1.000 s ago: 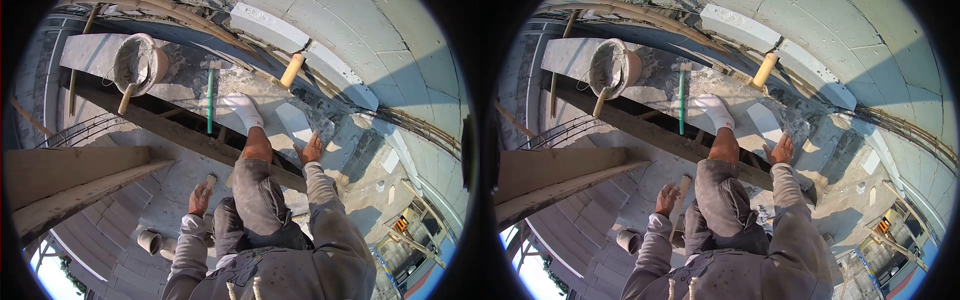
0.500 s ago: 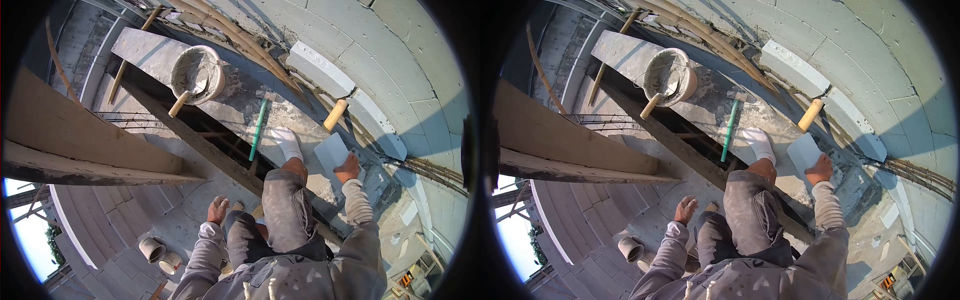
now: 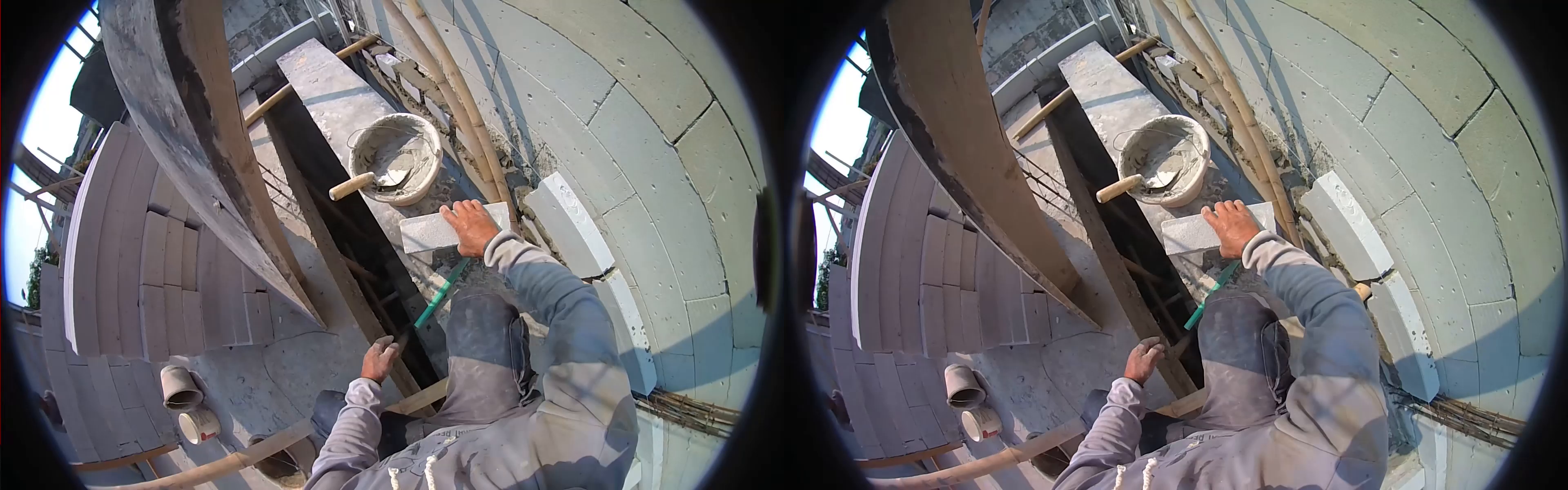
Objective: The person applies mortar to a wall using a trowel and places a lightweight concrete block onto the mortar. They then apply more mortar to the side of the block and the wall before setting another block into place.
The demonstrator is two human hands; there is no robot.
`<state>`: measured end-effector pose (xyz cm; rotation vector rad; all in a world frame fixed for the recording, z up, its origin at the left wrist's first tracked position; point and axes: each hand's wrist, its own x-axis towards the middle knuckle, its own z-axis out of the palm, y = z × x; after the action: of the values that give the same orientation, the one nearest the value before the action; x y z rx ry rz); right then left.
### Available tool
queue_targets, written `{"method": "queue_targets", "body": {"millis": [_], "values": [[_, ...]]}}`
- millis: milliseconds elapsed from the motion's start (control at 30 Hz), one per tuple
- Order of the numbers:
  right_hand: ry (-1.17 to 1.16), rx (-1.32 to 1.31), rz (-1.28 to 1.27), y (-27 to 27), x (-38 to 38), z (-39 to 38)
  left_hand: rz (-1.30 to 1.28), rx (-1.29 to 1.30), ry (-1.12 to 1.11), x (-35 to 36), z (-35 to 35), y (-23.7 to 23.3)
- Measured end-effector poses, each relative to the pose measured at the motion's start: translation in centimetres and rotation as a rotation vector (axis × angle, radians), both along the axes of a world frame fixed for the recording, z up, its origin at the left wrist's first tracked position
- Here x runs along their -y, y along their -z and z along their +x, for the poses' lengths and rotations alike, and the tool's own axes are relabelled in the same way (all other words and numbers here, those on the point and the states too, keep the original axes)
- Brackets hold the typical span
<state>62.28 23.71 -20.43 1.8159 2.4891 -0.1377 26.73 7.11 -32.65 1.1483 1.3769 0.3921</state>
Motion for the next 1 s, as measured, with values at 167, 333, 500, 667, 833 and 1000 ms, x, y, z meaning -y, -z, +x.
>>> {"method": "queue_targets", "body": {"millis": [167,333,500,667,833,1000], "values": [[-0.092,-0.034,-0.044,4.9,-6.2,-2.7,-0.051,-0.075,-0.227,3.8,-3.6,3.6],[-0.088,-0.135,-0.034,7.6,-7.6,-2.1,-0.105,-0.054,-0.473,1.8,-1.7,4.3],[-0.119,-0.247,0.075,9.8,-7.5,-1.1,0.001,0.125,-0.601,-6.5,3.5,3.2],[-0.185,-0.514,0.234,10.1,-5.7,0.2,0.301,-0.080,-0.681,-16.3,6.8,-1.5],[-0.044,-0.877,0.340,8.3,-3.2,3.4,1.029,-0.642,-0.330,-27.8,7.9,-4.8],[0.096,-0.987,0.316,8.3,-0.8,7.4,1.112,-1.153,-0.051,-35.1,12.0,-7.8]]}}
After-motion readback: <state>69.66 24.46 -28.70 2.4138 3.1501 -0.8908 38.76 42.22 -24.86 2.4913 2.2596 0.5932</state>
